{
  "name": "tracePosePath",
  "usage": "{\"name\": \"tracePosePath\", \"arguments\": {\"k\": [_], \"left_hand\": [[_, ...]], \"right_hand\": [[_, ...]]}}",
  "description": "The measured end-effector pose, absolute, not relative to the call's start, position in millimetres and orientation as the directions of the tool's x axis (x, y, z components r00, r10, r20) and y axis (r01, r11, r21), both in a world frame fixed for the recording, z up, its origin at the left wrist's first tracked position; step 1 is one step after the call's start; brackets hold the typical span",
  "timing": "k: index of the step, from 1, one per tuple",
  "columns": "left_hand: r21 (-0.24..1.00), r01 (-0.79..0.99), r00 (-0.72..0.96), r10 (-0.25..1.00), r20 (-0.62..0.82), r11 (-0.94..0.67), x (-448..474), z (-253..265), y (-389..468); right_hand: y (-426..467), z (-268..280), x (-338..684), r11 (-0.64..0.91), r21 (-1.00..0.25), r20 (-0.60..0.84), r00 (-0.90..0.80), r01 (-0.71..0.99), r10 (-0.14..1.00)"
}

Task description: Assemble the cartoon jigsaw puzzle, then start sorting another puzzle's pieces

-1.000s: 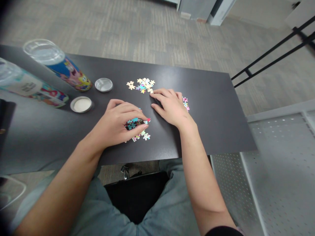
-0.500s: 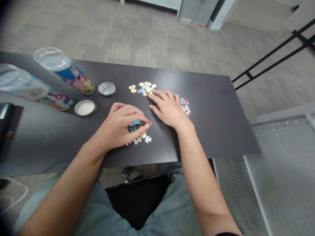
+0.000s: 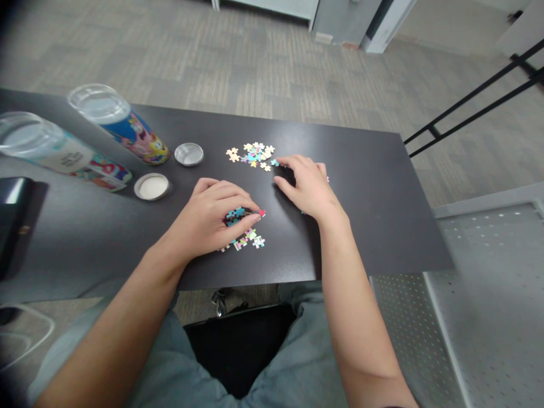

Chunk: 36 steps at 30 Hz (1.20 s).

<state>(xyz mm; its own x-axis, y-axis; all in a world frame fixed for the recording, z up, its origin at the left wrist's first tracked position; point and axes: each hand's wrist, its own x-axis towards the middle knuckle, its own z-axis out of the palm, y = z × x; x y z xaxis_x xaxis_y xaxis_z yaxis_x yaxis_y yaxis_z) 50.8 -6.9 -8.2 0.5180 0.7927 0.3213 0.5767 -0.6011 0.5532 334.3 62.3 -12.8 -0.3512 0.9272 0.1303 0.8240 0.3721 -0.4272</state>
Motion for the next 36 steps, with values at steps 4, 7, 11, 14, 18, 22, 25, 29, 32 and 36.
{"name": "tracePosePath", "arguments": {"k": [4,7,11,14,18,22,25,29,32,36], "left_hand": [[0.548,0.578,0.514,0.791,0.332,-0.605,50.8,-8.1,-6.6],[0.546,0.587,0.507,0.797,0.329,-0.598,51.0,-8.1,-5.9],[0.548,0.615,0.492,0.819,0.297,-0.568,51.1,-7.0,-5.5],[0.551,0.619,0.481,0.825,0.298,-0.56,50.5,-6.8,-5.1],[0.545,0.617,0.474,0.821,0.317,-0.567,49.8,-9.3,-4.5],[0.516,0.626,0.468,0.811,0.351,-0.585,50.3,-11.2,-4.4],[0.512,0.665,0.407,0.838,0.363,-0.544,50.8,-9.4,-4.0],[0.52,0.731,0.302,0.892,0.335,-0.442,50.2,-6.7,-3.1],[0.509,0.748,0.313,0.902,0.297,-0.427,50.0,-8.2,-3.5],[0.492,0.711,0.415,0.864,0.284,-0.503,50.6,-14.3,-4.8]], "right_hand": [[63.2,-15.1,341.1,0.333,-0.42,0.156,-0.294,0.844,0.943],[60.8,-16.5,338.0,0.361,-0.381,0.16,-0.324,0.851,0.933],[57.9,-14.4,344.4,0.372,-0.342,0.131,-0.348,0.863,0.928],[57.8,-10.6,367.9,0.353,-0.353,0.124,-0.33,0.867,0.936],[58.3,-9.3,394.6,0.335,-0.367,0.108,-0.318,0.868,0.942],[54.3,-7.1,382.8,0.356,-0.355,0.089,-0.347,0.865,0.933],[47.2,1.9,361.3,0.412,-0.386,0.038,-0.432,0.826,0.901],[42.5,12.0,343.2,0.502,-0.468,-0.023,-0.578,0.727,0.816],[46.2,7.9,336.4,0.464,-0.456,0.025,-0.51,0.759,0.86],[50.4,-4.4,327.2,0.459,-0.387,0.037,-0.484,0.8,0.874]]}}
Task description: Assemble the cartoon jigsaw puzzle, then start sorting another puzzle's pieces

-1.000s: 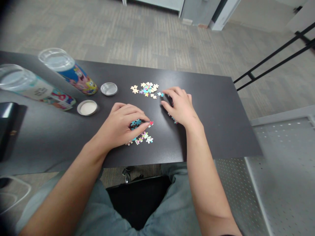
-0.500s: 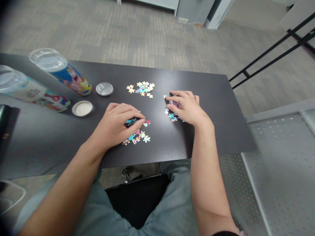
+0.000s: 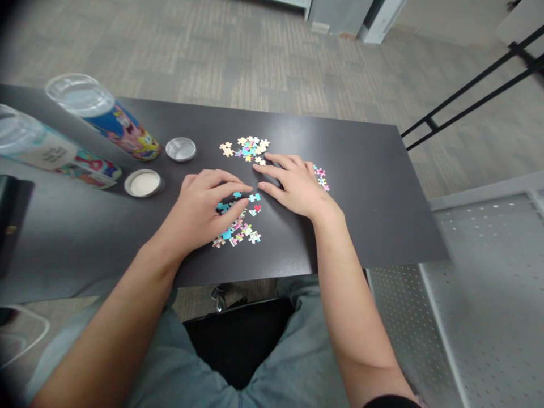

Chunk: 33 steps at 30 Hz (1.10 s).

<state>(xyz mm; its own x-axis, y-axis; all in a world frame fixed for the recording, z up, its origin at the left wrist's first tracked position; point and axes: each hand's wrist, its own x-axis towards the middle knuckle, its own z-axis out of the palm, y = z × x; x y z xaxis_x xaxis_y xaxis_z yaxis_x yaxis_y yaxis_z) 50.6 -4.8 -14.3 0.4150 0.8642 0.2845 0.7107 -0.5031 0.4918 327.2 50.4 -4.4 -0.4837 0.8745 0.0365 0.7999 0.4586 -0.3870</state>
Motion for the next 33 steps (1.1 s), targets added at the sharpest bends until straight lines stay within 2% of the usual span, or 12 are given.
{"name": "tracePosePath", "arguments": {"k": [5,10,19,23,26,30,33], "left_hand": [[0.443,0.706,0.487,0.833,0.263,-0.552,51.0,-20.0,-5.2],[0.448,0.712,0.468,0.841,0.273,-0.541,50.6,-20.1,-4.6],[0.48,0.688,0.466,0.838,0.284,-0.545,48.0,-20.4,-3.3],[0.471,0.692,0.474,0.836,0.276,-0.547,48.8,-19.9,-4.2],[0.448,0.709,0.477,0.838,0.264,-0.545,49.5,-20.2,-4.9],[0.441,0.717,0.483,0.841,0.245,-0.54,49.9,-21.2,-5.0],[0.455,0.719,0.472,0.849,0.236,-0.526,51.0,-20.0,-5.0]], "right_hand": [[49.5,-9.0,322.8,0.498,-0.333,0.021,-0.522,0.801,0.853],[49.6,-5.7,333.5,0.48,-0.378,0.015,-0.513,0.792,0.858],[51.1,-3.0,366.1,0.33,-0.346,-0.029,-0.361,0.878,0.932],[53.5,-6.1,359.9,0.331,-0.325,0.002,-0.349,0.886,0.937],[51.0,-1.0,361.3,0.314,-0.284,-0.076,-0.348,0.906,0.935],[46.8,11.6,375.6,0.211,-0.221,-0.184,-0.253,0.952,0.95],[50.5,13.6,374.2,0.202,-0.234,-0.101,-0.231,0.951,0.968]]}}
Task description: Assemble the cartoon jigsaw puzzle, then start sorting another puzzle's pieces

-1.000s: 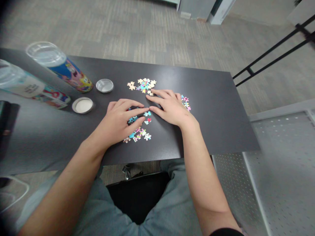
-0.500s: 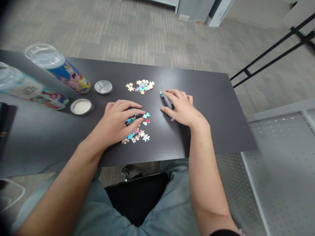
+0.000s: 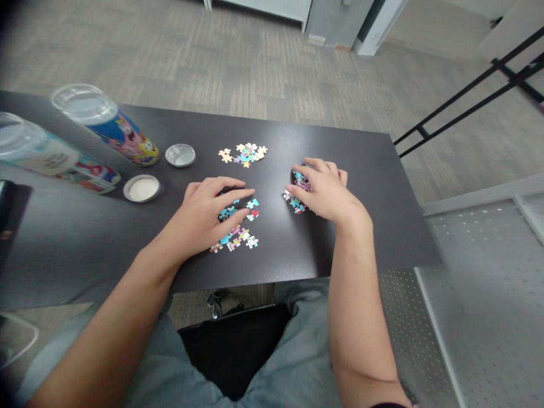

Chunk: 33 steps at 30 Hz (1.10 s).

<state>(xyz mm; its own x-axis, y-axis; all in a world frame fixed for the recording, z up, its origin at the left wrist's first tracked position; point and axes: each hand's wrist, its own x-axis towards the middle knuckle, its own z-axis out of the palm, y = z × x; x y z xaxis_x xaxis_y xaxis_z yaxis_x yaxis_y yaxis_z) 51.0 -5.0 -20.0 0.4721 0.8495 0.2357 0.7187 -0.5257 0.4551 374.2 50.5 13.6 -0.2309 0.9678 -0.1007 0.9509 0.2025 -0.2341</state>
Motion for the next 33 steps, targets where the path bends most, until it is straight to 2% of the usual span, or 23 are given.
{"name": "tracePosePath", "arguments": {"k": [3,8,12,22,33], "left_hand": [[0.471,0.735,0.444,0.872,0.207,-0.487,52.8,-16.6,-5.0],[0.489,0.74,0.433,0.883,0.178,-0.462,54.2,-13.3,-5.7],[0.486,0.74,0.432,0.882,0.187,-0.465,53.3,-14.1,-7.0],[0.508,0.726,0.431,0.883,0.187,-0.463,51.4,-15.8,-6.2],[0.496,0.731,0.437,0.88,0.186,-0.469,52.5,-17.0,-5.1]], "right_hand": [[58.9,7.7,352.9,0.292,-0.292,0.001,-0.305,0.911,0.952],[68.5,-2.1,315.3,0.429,-0.317,0.024,-0.445,0.846,0.895],[69.8,-4.3,310.3,0.427,-0.304,-0.018,-0.454,0.851,0.891],[67.3,-6.3,315.5,0.429,-0.353,0.022,-0.451,0.832,0.892],[70.0,-11.3,316.8,0.41,-0.359,0.004,-0.438,0.838,0.899]]}}
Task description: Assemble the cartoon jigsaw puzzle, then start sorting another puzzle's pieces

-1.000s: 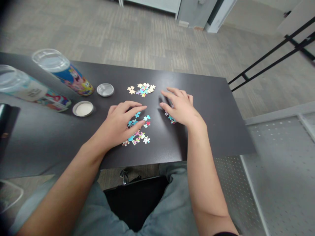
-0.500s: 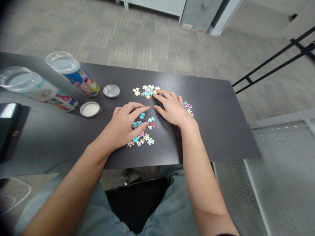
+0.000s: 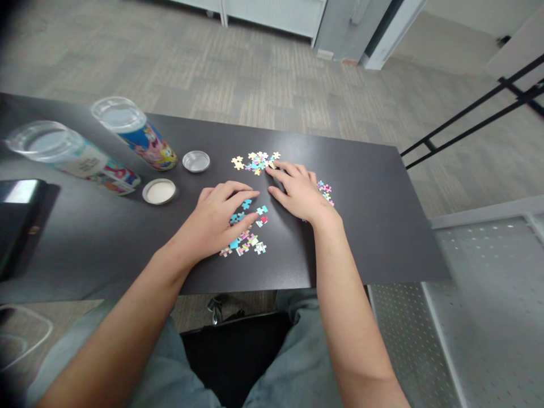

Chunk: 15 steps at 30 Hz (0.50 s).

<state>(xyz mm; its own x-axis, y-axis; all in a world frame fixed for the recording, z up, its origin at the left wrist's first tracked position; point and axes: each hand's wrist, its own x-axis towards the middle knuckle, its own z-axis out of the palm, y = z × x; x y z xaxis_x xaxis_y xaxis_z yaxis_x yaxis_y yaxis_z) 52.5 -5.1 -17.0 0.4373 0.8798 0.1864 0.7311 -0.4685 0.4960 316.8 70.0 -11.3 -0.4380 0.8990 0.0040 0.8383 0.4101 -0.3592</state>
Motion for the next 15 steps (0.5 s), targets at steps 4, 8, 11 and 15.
{"name": "tracePosePath", "arguments": {"k": [4,8,11,15], "left_hand": [[0.493,0.729,0.437,0.877,0.201,-0.476,52.0,-18.0,-5.0],[0.498,0.733,0.425,0.883,0.197,-0.464,52.4,-16.5,-4.8],[0.501,0.735,0.419,0.887,0.196,-0.457,52.5,-15.5,-4.5],[0.503,0.737,0.409,0.89,0.2,-0.451,51.7,-15.5,-4.0]], "right_hand": [[67.5,-10.9,318.8,0.41,-0.402,0.058,-0.425,0.819,0.903],[65.1,-3.4,325.4,0.403,-0.512,0.085,-0.423,0.758,0.902],[64.1,1.5,331.4,0.395,-0.609,0.072,-0.448,0.688,0.891],[65.7,-0.2,339.5,0.39,-0.532,0.111,-0.394,0.752,0.912]]}}
